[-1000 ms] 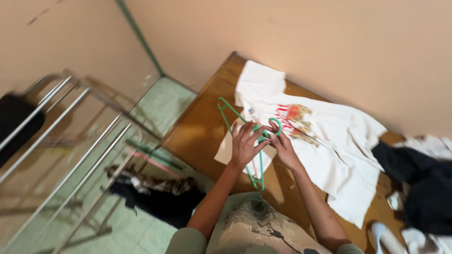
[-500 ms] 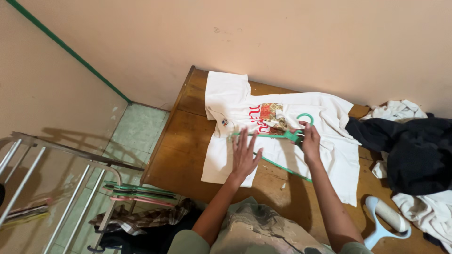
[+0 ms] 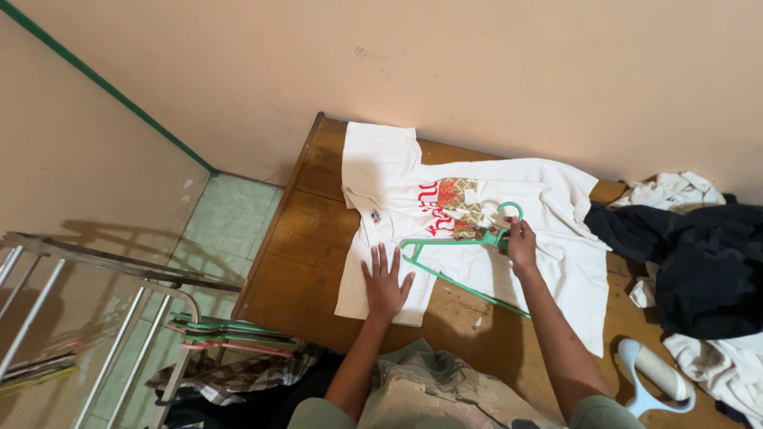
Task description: The person irons a white t-shirt and a dark camouflage-patterned shirt on a wooden table using a handheld iron. The person places the white t-shirt on a hanger and hangs it on a drying rack, then proceeds to iron the dark shirt.
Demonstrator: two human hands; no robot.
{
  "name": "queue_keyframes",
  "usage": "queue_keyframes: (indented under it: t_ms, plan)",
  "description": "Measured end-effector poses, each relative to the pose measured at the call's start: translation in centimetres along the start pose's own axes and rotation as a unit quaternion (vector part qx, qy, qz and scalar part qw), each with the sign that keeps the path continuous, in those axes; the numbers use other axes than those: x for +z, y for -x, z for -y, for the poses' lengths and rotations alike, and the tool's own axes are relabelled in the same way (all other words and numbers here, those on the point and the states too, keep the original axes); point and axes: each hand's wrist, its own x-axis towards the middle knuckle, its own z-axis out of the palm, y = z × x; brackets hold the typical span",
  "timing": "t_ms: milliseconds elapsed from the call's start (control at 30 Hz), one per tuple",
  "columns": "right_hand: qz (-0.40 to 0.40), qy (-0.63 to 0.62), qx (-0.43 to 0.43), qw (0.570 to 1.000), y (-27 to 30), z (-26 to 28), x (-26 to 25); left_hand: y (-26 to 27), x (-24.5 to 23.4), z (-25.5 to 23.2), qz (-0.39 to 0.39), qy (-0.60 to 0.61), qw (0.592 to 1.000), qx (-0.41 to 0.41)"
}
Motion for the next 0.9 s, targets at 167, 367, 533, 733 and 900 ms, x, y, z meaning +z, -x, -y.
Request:
queue_keyframes:
  t_ms: [167,367,533,733,900]
  plan:
    - [0.028,0.037,0.033,0.998,1.4,-1.2,-0.2,0.9,0.5,1.8,-0.033,-0.022,0.999,0.032]
    - [0.055,0.008,0.072,0.996,6.6,-3.7,-1.1,0.4,-0.5,4.5,-0.024,-0.003,0.998,0.063]
    - [0.061,-0.009,0.084,0.995,9.4,-4.6,-2.6,0.2,-1.0,4.8,-0.023,-0.031,0.998,0.056]
    - [0.029,0.013,0.003,0.999,6.1,-1.3,-2.7,-2.1,-0.2,1.3,-0.036,-0.012,0.998,0.042]
    - [0.077,0.083,-0.076,0.991,1.2,4.9,1.7,-3.2,0.0,0.2,0.003,-0.038,0.998,-0.044]
